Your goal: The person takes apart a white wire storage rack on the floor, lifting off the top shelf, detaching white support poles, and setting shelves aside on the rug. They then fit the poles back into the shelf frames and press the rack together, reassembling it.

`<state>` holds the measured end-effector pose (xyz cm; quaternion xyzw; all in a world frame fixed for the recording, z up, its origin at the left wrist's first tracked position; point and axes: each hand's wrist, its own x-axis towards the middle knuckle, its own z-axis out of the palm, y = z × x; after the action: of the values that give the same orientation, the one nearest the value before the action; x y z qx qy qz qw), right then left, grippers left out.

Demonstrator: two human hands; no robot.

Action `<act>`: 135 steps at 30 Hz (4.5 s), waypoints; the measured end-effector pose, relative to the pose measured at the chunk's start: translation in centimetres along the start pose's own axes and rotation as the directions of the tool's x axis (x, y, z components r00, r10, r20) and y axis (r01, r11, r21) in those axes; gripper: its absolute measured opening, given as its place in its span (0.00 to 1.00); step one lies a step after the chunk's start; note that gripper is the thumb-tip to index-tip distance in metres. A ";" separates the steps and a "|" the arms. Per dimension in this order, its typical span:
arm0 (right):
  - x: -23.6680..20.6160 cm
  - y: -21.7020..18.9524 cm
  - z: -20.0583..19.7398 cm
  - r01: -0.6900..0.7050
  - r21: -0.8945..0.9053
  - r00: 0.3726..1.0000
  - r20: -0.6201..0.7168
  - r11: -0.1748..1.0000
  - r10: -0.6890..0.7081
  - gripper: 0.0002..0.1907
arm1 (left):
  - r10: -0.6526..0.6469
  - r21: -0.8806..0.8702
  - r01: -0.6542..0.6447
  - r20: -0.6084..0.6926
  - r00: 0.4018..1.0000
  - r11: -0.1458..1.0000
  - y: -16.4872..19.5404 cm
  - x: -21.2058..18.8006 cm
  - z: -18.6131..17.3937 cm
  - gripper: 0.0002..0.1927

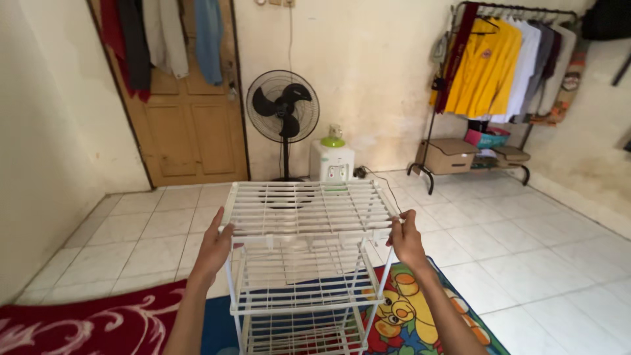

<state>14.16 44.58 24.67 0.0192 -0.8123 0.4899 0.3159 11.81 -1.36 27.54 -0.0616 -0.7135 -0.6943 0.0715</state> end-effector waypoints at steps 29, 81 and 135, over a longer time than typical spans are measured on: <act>5.3 1.7 -1.3 -0.098 -0.498 0.949 0.213 0.862 0.231 0.19 | -0.188 0.763 0.187 -0.087 0.978 0.619 -1.0 6.0 0.3 0.39; -16.4 -18.7 8.5 -0.868 0.239 0.486 0.590 0.436 0.645 0.47 | -0.277 0.977 0.112 -0.059 0.959 0.179 7.2 2.8 3.5 0.35; -15.7 -19.4 0.4 -0.891 -0.011 0.452 -0.128 0.455 0.883 0.30 | -0.437 0.860 0.376 -0.208 0.875 0.344 8.1 -6.6 9.7 0.27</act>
<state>33.17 29.82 31.40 -0.4441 -0.7039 0.5514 0.0567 19.70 8.65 34.04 0.1431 -0.9602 -0.2167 -0.1031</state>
